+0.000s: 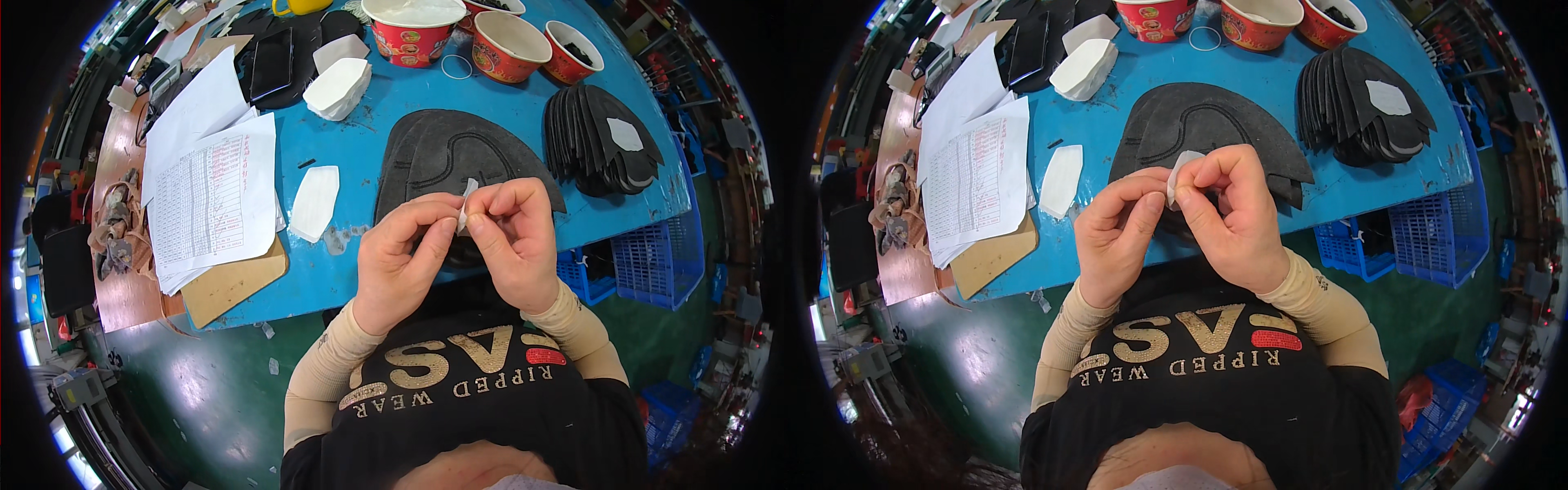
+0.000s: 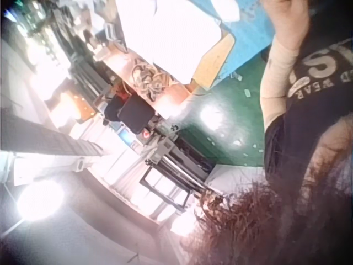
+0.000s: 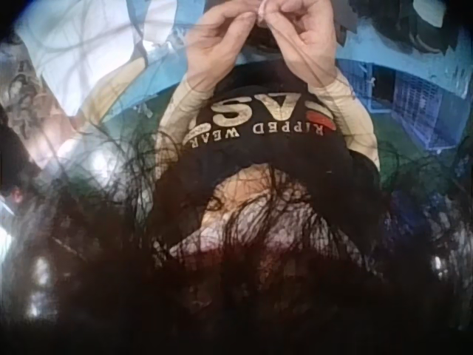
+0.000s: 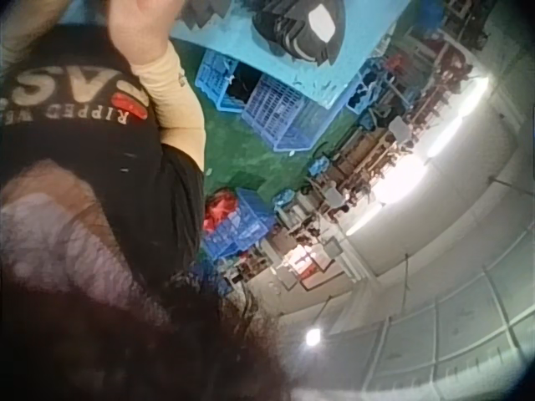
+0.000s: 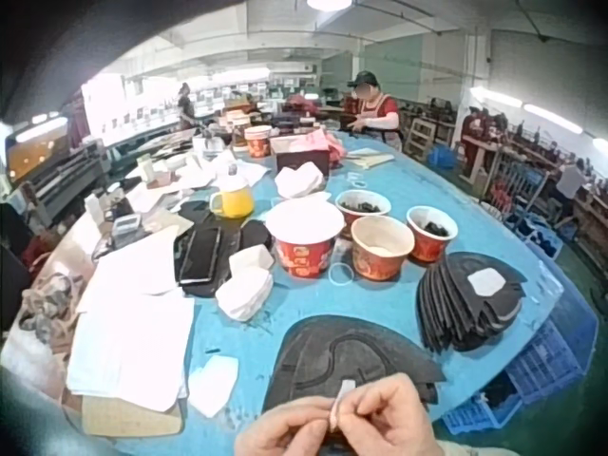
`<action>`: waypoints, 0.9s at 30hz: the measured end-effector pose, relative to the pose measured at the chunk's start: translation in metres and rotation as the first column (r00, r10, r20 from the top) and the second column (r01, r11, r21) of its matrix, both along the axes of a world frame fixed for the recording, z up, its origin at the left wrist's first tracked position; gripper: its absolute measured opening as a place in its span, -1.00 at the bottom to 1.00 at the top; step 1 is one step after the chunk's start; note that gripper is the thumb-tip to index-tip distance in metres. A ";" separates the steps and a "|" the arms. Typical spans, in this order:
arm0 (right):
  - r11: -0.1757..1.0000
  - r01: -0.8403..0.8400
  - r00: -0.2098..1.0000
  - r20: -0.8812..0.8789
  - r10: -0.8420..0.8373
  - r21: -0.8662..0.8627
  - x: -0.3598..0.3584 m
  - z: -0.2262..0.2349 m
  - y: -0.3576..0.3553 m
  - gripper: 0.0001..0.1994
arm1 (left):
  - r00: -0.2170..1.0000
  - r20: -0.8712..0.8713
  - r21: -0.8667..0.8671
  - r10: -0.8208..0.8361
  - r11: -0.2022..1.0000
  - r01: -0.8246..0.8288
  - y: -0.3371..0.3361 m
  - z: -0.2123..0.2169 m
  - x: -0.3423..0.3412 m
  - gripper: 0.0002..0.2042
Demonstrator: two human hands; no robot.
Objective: The person peels backing paper from white adhesive pads and sticks them onto shoe upper pieces by hand, stacking the finished pieces together.
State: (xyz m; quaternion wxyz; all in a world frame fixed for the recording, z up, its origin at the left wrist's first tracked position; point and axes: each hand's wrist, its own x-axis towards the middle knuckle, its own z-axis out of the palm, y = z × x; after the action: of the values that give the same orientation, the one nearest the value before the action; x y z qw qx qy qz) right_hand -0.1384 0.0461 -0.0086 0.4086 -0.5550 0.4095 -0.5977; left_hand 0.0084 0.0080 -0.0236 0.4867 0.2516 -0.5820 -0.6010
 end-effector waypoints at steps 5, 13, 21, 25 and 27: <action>1.000 -0.016 0.993 0.121 0.014 0.016 -0.002 -0.004 0.000 -0.79 | 1.000 -0.019 0.039 -0.001 0.999 0.001 0.002 0.001 -0.001 -0.88; 1.000 -0.012 0.992 0.129 0.013 -0.005 -0.007 -0.005 0.002 -0.76 | 0.990 -0.137 0.267 -0.021 0.962 0.057 0.001 0.001 -0.003 -0.90; 0.989 0.034 0.998 -0.056 -0.027 0.142 -0.025 -0.006 0.000 -0.61 | 0.996 -0.051 0.060 0.075 0.996 -0.072 0.002 0.001 -0.007 -0.91; 0.991 0.129 0.954 -0.276 -0.115 0.032 -0.010 0.002 0.000 -0.75 | 0.998 -0.036 0.017 0.060 0.998 -0.059 0.006 0.003 -0.010 -0.92; 0.939 -0.010 0.989 0.139 -0.040 0.344 -0.006 0.009 0.001 -0.89 | 0.997 -0.007 0.005 0.082 0.997 -0.082 0.003 -0.003 -0.006 -0.94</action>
State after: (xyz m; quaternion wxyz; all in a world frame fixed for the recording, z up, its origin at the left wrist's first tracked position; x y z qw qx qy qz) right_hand -0.1444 0.0470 0.0004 0.5232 -0.4275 0.4812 -0.5586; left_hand 0.0024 0.0114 -0.0264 0.5123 0.2744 -0.5681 -0.5827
